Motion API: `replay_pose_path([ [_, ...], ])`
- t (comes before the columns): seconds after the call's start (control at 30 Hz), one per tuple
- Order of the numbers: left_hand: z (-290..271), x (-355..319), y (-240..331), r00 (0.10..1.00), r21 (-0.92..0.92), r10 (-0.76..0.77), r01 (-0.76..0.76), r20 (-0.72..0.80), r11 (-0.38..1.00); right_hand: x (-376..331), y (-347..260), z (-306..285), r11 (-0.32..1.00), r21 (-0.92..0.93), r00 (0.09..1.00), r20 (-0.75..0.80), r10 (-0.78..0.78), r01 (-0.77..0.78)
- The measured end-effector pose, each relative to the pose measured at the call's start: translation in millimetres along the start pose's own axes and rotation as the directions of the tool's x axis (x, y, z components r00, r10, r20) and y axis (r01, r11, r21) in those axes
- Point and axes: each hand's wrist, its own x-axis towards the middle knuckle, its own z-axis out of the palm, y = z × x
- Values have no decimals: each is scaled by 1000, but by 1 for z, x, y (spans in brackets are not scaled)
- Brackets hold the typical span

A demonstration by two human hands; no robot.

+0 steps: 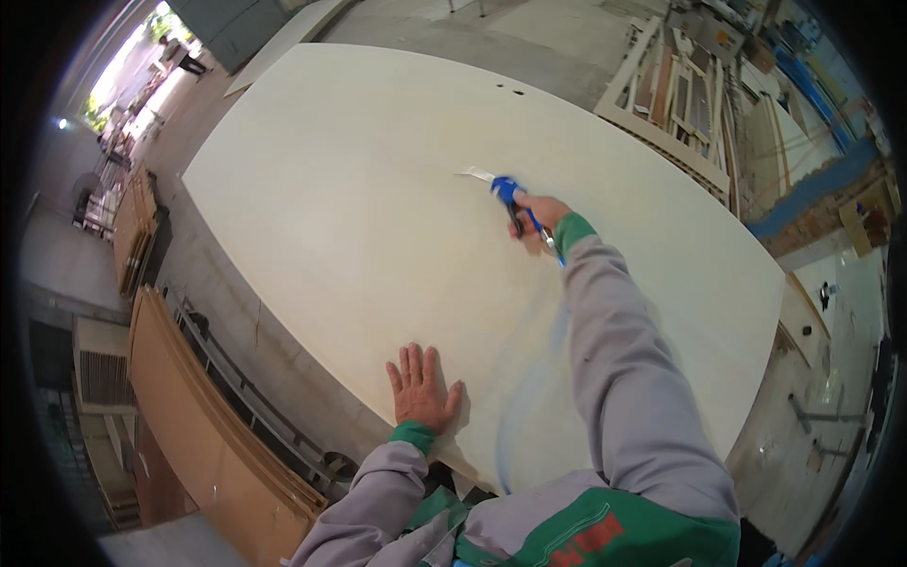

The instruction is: The person uses a blue air blower to clean a large white board, then carries it with another worker to a workbench. The person measures the board with a tape measure and marks it with a green marker.

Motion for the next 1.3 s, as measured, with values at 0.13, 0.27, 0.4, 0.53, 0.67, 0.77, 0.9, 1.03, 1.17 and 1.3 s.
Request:
replay_pose_path([
  [0.13, 1, -2, -1, 1000, -4, -11, 11, 13, 1000, -23, 17, 19, 786, 560, 874, -483, 53, 262],
  [0.27, 5, -2, -4, 1000, -1, 14, -14, 5, 1000, -144, 72, 14, 989, -65, 978, 150, 144, -136],
  [0.4, 11, -8, -9, 1000, -42, 18, -18, -6, 999, -291, 168, 39, 960, 267, 984, -130, 121, -83],
  [0.53, 9, -7, -11, 999, -41, 35, -35, -2, 999, -405, 274, 143, 997, 53, 801, -598, -11, 53],
  [0.67, 10, -7, -33, 934, -83, 357, -353, 32, 932, -457, 326, 244, 985, 161, 835, -549, 36, 63],
  [0.77, 11, -17, -82, 804, -42, 591, -589, 64, 807, -448, 336, 298, 919, 342, 626, -765, 150, 197],
  [0.9, -5, -13, -169, 796, 86, 598, -605, 95, 791, -421, 317, 334, 997, 6, 887, -456, 67, -72],
  [1.03, -45, 39, -251, 933, 163, 360, -354, -7, 921, -377, 287, 350, 954, 274, 772, -630, 84, 119],
  [1.17, -60, 75, -276, 991, 223, 114, -95, -76, 970, -327, 257, 348, 968, 244, 896, -440, 50, 66],
  [1.3, -57, 76, -273, 845, 227, 525, -533, 102, 815, -258, 241, 338, 981, -186, 964, -267, 9, -61],
])
